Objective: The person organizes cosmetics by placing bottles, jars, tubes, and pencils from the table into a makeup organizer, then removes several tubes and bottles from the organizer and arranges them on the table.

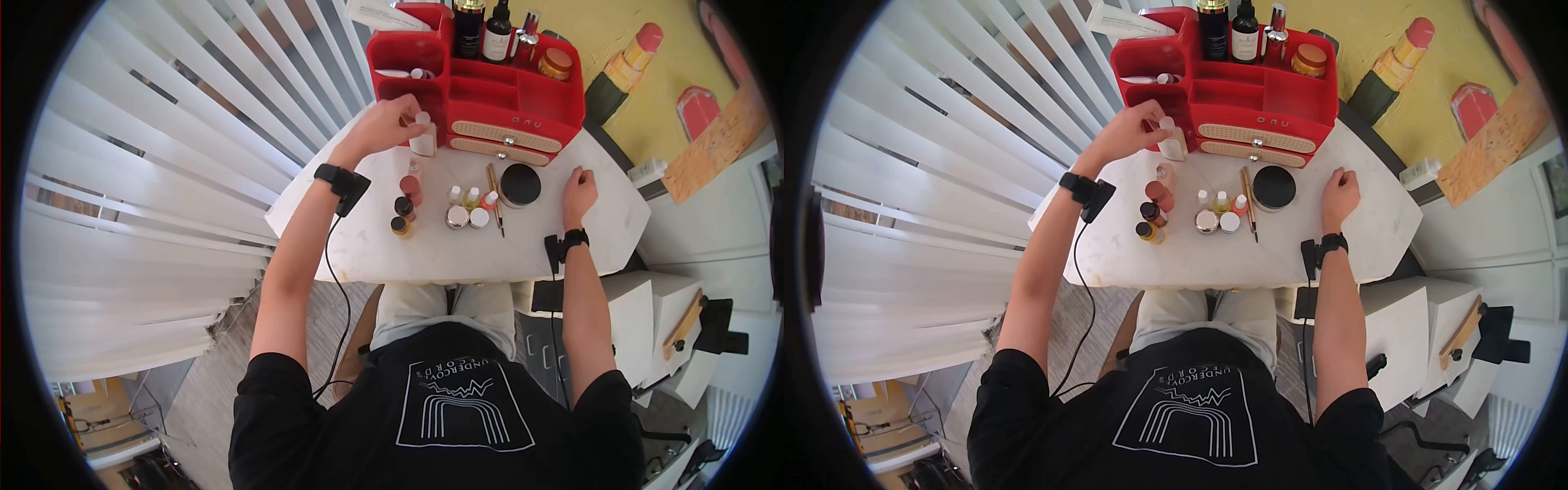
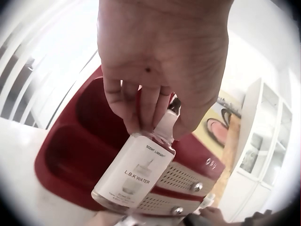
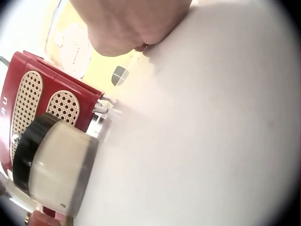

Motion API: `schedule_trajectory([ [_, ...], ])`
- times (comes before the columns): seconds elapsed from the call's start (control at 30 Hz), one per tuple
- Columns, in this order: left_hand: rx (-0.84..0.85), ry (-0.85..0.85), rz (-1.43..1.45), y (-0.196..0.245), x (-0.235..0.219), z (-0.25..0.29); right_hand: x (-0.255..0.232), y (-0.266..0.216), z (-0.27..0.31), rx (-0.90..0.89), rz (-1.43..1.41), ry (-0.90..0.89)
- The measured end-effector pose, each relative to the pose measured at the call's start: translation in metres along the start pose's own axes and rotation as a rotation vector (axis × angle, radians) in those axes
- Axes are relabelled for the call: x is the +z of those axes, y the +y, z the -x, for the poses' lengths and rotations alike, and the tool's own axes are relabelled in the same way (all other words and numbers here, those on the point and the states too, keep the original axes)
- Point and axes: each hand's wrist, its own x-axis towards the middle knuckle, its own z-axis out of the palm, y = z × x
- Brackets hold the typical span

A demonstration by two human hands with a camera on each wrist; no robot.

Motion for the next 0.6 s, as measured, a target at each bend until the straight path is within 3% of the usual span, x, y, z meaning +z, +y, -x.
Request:
schedule_trajectory([
  [0.2,0.230,0.150,0.131,0.068,-0.043,-0.005,0.000,-0.003,0.000,-0.001,0.006,0.010],
  [0.27,0.314,0.315,0.181,0.083,-0.050,-0.015,-0.001,-0.005,0.001,-0.003,0.010,0.010],
  [0.37,0.390,0.401,0.182,0.083,-0.049,-0.049,-0.002,-0.006,0.000,-0.017,0.006,0.004],
  [0.43,0.343,0.445,0.104,0.094,-0.045,-0.060,-0.001,-0.005,0.000,-0.036,0.012,0.001],
  [0.47,0.459,0.500,0.020,0.083,-0.039,-0.077,0.001,-0.005,-0.001,-0.045,0.006,-0.001],
  [0.5,0.375,0.416,-0.006,0.089,-0.040,-0.080,0.000,-0.003,0.000,-0.035,-0.007,-0.002],
  [0.6,0.379,0.432,-0.097,0.090,-0.031,-0.096,-0.002,-0.004,0.001,-0.009,-0.010,-0.013],
])
